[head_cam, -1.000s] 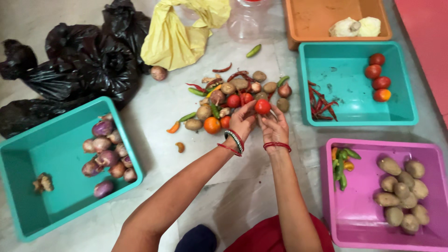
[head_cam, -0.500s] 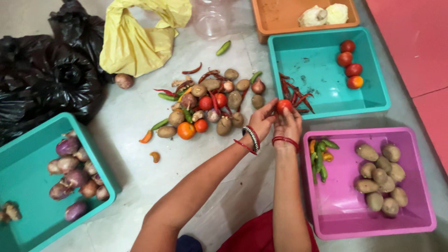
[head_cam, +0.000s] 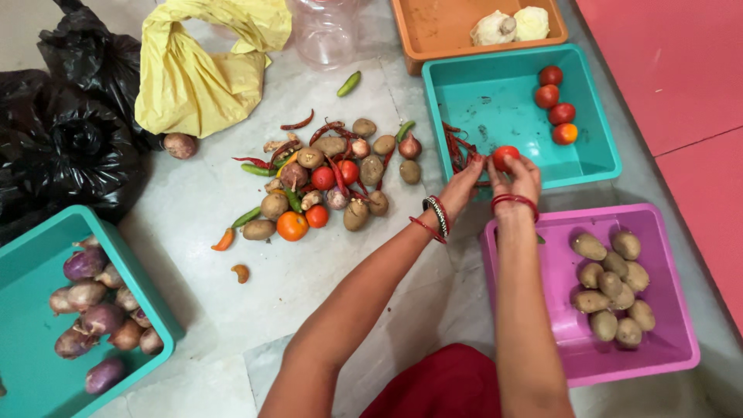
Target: The person sorts a mixed pile of vegetables on the floor into separate colored plastic trays. They pick up items like garlic, chilies, tomatoes, potatoes, and onions one by one and place them into the appropriate containers.
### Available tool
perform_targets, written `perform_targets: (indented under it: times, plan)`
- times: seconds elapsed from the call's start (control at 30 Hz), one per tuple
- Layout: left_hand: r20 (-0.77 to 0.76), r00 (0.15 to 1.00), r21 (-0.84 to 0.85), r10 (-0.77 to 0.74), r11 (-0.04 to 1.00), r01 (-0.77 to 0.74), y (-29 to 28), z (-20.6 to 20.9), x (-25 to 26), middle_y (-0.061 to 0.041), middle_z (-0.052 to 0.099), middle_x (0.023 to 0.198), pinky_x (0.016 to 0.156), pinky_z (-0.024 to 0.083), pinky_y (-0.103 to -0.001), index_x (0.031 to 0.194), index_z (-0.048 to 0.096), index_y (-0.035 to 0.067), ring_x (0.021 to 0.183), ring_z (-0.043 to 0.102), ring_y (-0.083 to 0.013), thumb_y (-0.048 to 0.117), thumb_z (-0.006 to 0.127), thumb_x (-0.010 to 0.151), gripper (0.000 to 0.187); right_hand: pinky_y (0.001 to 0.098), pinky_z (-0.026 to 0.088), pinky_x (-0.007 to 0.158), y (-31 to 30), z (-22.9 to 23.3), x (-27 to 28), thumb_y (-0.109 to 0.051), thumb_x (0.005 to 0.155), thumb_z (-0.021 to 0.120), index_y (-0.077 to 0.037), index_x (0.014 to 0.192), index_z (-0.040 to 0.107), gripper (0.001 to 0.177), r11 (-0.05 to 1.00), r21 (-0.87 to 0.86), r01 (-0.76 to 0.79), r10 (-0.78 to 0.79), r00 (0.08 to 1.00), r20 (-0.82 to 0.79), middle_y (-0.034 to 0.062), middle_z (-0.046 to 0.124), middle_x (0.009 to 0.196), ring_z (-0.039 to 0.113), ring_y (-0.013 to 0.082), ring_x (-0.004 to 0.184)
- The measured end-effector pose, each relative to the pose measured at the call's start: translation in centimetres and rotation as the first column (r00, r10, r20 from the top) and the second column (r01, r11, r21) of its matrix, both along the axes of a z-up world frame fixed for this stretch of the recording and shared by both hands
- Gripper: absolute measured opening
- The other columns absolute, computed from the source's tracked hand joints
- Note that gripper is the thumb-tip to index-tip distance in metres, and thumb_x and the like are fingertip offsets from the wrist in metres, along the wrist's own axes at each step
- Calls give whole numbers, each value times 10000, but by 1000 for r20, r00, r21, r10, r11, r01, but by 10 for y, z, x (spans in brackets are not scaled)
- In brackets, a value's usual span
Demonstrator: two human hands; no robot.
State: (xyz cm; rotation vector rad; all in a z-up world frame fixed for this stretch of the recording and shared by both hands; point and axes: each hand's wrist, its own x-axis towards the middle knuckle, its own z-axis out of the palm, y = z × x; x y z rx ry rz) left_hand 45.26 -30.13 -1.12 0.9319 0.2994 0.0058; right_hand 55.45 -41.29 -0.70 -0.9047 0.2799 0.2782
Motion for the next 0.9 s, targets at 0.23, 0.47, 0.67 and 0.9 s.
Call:
perform_targets:
  times: [0.23, 0.47, 0.67, 0.9]
  plan:
    - [-34, 999, 7, 10, 1000, -10, -4, -26, 23, -63, 385, 1628, 1177, 271, -447, 1570, 438, 138, 1483, 334, -242, 742, 435, 927, 882, 439, 609, 789, -13, 37, 34, -109, 769, 804, -93, 1166, 558, 467, 470, -883, -5, 219, 969, 111, 160, 705, 1057, 727, 324, 928]
    - [35, 999, -95, 21, 995, -18, 0, -27, 5, -80, 305, 1674, 1244, 184, -410, 1615, 274, 105, 1564, 211, -203, 713, 450, 954, 915, 562, 531, 855, -65, 33, 93, -195, 706, 834, -86, 1209, 655, 545, -267, -885, 382, 577, 798, 170, 286, 651, 1109, 645, 490, 978]
    - [76, 997, -118, 25, 993, -16, 5, -6, -8, -103, 298, 1671, 1242, 160, -425, 1619, 272, 84, 1570, 190, -218, 706, 467, 940, 941, 572, 531, 842, -98, 5, 134, -167, 858, 767, -74, 1199, 713, 357, -384, -818, 428, 631, 768, 105, 303, 669, 1086, 648, 504, 978]
    - [79, 997, -97, 27, 995, -19, 6, 2, -13, -113, 294, 1678, 1247, 149, -429, 1626, 242, 93, 1578, 187, -236, 707, 454, 949, 938, 531, 535, 916, -126, -13, 161, 10, 799, 687, -92, 1154, 784, 382, -304, -840, 449, 686, 715, 135, 304, 692, 1105, 661, 481, 1018]
